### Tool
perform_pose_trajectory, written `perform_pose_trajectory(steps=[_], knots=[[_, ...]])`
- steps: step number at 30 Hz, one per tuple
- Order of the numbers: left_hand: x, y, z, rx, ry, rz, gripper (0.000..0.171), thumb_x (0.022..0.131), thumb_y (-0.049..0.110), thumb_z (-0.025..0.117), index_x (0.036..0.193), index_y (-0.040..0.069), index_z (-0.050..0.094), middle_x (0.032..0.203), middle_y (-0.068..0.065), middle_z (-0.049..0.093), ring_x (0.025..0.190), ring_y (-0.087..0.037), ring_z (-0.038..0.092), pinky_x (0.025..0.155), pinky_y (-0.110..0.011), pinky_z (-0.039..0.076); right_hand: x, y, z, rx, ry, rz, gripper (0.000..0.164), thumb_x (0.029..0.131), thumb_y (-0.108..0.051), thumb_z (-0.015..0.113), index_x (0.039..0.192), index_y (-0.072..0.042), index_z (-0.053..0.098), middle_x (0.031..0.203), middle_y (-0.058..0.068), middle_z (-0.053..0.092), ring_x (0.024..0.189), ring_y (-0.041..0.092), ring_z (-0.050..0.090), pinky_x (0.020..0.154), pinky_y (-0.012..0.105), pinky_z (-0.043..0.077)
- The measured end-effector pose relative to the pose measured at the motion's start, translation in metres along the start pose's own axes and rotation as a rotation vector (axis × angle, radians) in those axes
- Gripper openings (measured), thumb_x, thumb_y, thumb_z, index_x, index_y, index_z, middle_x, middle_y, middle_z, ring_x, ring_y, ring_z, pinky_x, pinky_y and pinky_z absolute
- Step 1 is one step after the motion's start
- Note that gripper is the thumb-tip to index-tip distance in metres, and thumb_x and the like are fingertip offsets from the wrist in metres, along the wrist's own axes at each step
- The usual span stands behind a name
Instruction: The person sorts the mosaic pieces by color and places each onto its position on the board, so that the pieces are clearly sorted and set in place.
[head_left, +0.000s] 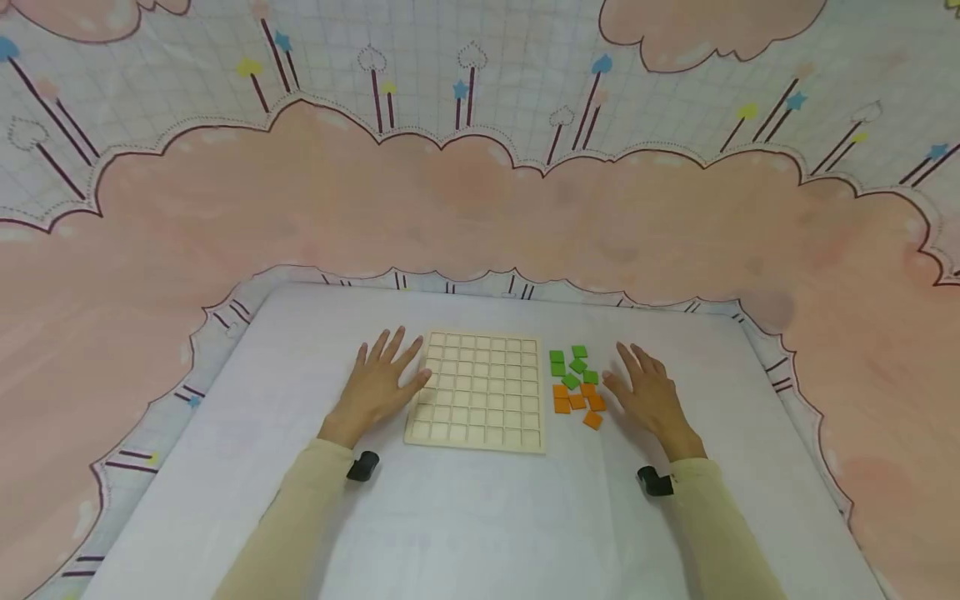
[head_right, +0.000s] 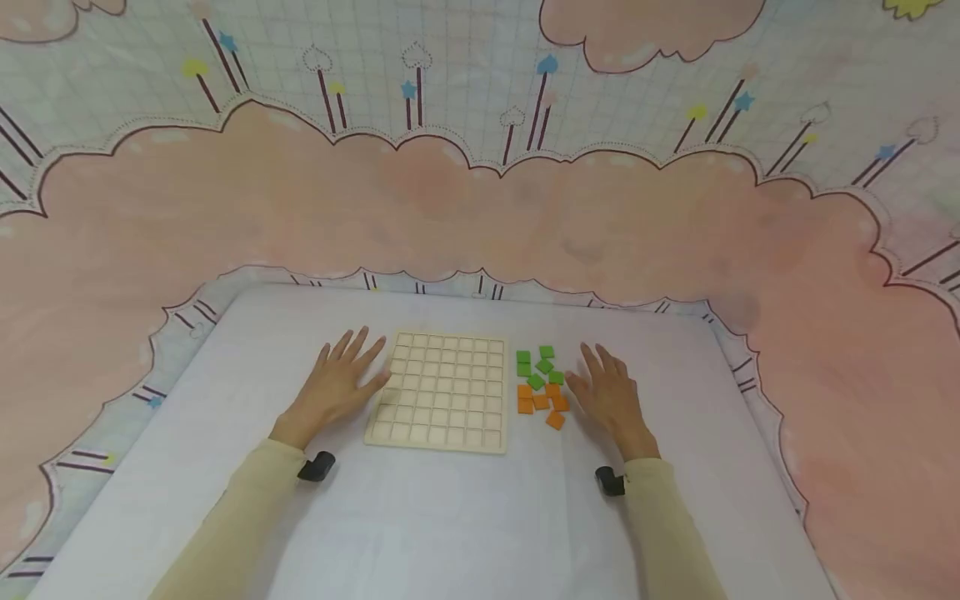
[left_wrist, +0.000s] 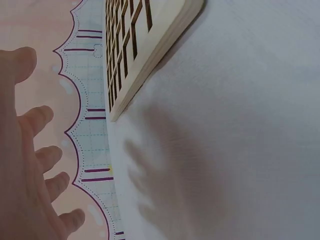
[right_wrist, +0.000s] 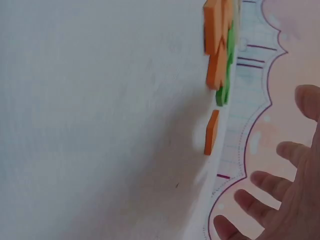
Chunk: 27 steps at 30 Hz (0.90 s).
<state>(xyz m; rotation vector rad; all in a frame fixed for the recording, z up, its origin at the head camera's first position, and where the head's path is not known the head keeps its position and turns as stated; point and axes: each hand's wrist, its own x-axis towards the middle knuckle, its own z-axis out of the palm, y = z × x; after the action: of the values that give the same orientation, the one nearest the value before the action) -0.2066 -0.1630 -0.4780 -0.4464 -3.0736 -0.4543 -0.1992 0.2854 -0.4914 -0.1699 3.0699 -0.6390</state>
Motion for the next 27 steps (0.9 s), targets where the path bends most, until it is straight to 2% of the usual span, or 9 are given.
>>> perform_pose_trajectory(steps=[6,14,21,27], knots=[[0.001,0.000,0.000,-0.090,-0.034,0.004,0.069,0.101,0.057,0.039,0.156,0.018,0.027,0.166,-0.014,0.013,0.153,-0.038,0.011,0.123,-0.057,0.014,-0.003,0.000,0.004,0.093,0.003,0.033,0.068,0.102,-0.046,0.044,0.155,-0.008,0.026,0.154,0.027,0.031,0.137,0.051,0.030,0.108,0.072,0.028],[0.003,-0.005,0.007,-0.191,-0.049,-0.009,0.065,0.101,0.044,0.048,0.156,0.015,0.028,0.164,-0.014,0.021,0.152,-0.037,0.014,0.121,-0.059,0.021,-0.002,-0.006,0.009,0.128,0.031,0.110,0.053,0.099,-0.029,0.055,0.141,0.002,0.047,0.131,0.026,0.056,0.120,0.043,0.052,0.103,0.058,0.043],[0.001,-0.012,0.014,-0.222,-0.071,-0.004,0.063,0.100,0.037,0.053,0.153,0.009,0.034,0.161,-0.013,0.031,0.151,-0.037,0.019,0.120,-0.057,0.022,0.001,-0.003,0.011,0.219,0.000,0.196,0.048,0.098,-0.024,0.057,0.137,0.004,0.051,0.129,0.027,0.057,0.114,0.040,0.055,0.101,0.055,0.046],[-0.002,-0.013,0.015,-0.223,-0.075,-0.005,0.062,0.098,0.032,0.059,0.150,0.006,0.039,0.157,-0.011,0.039,0.149,-0.037,0.025,0.119,-0.057,0.025,0.006,0.003,0.015,0.215,-0.008,0.220,0.045,0.097,-0.023,0.058,0.133,0.004,0.055,0.125,0.026,0.057,0.109,0.038,0.055,0.097,0.052,0.048]])
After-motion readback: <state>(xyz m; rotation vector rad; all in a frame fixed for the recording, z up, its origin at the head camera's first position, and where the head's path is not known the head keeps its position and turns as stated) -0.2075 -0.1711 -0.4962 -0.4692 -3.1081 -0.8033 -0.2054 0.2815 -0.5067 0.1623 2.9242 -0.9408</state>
